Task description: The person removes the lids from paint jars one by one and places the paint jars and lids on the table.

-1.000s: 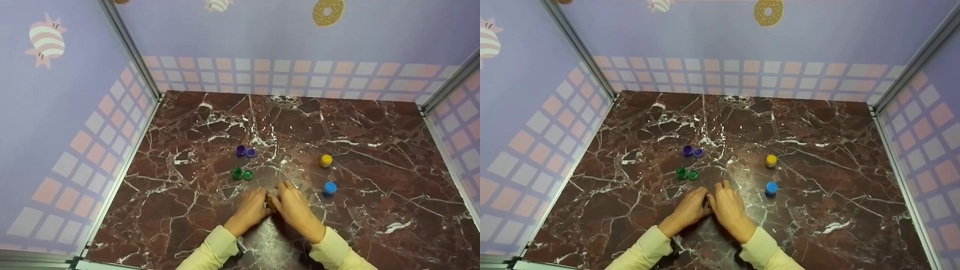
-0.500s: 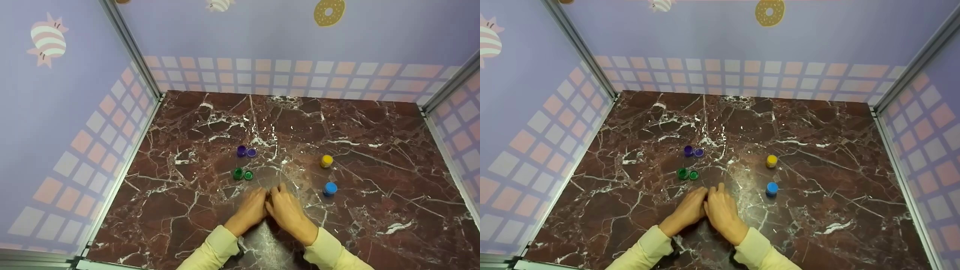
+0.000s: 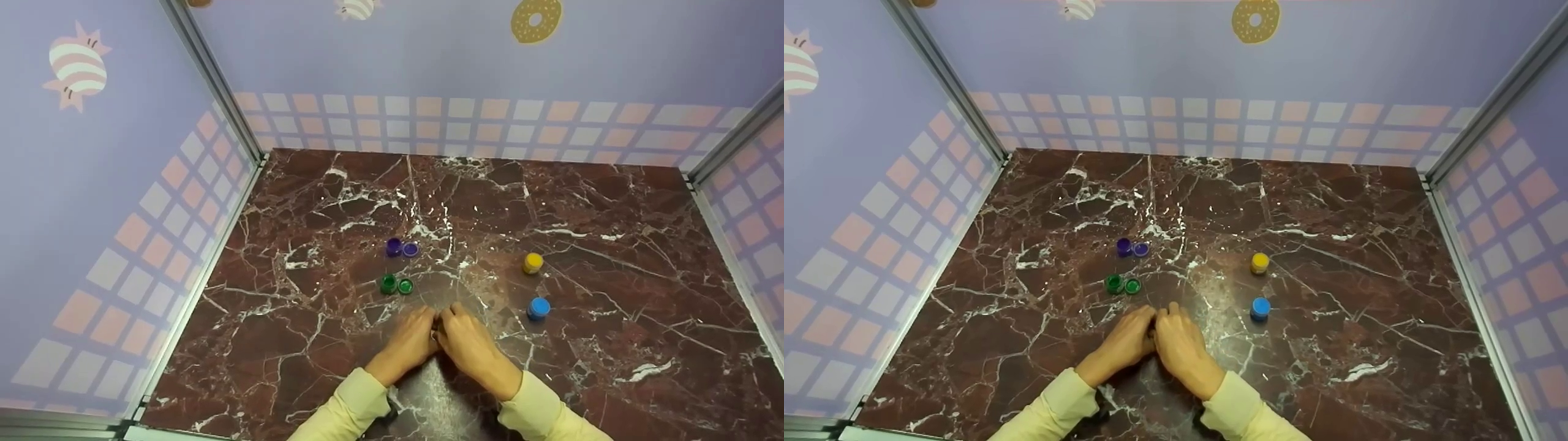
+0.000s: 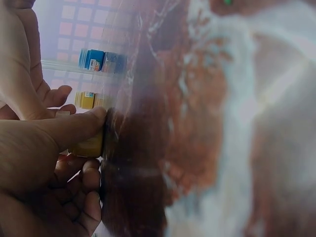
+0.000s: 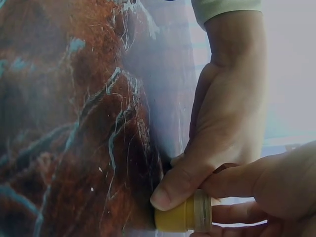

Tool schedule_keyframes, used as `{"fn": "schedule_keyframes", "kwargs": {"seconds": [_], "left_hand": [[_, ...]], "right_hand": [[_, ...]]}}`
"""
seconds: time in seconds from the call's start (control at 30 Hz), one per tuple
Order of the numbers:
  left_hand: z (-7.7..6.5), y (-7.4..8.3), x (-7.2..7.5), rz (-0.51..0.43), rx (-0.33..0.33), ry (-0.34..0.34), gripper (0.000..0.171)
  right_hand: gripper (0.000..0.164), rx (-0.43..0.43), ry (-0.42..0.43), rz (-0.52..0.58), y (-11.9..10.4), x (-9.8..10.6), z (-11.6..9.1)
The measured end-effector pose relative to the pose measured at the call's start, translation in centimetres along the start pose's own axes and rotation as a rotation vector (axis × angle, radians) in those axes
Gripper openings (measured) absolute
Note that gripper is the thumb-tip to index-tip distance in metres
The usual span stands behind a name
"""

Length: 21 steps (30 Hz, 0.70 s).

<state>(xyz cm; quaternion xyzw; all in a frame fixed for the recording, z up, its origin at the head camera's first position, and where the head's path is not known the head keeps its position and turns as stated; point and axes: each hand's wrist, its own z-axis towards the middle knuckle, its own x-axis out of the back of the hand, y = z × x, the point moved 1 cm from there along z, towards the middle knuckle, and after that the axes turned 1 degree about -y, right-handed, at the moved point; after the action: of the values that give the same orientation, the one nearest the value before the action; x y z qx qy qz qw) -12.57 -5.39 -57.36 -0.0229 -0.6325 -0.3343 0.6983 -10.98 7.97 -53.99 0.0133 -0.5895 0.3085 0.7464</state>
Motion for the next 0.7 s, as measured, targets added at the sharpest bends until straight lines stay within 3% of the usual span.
{"fn": "schedule_keyframes", "kwargs": {"seconds": [0.13, 0.37, 0.7], "left_hand": [[0.0, 0.0, -0.1, 0.001, -0.013, 0.016, 0.027], [-0.1, -0.1, -0.1, -0.024, 0.023, -0.029, 0.036], [0.0, 0.1, 0.0, -0.020, 0.024, -0.031, 0.042]], "right_hand": [[0.019, 0.069, -0.033, 0.041, 0.3, 0.4, 0.1], [0.026, 0.208, -0.132, 0.075, 1.1, 0.9, 0.4], [0.021, 0.285, -0.212, 0.093, 1.6, 1.3, 0.6]]}}
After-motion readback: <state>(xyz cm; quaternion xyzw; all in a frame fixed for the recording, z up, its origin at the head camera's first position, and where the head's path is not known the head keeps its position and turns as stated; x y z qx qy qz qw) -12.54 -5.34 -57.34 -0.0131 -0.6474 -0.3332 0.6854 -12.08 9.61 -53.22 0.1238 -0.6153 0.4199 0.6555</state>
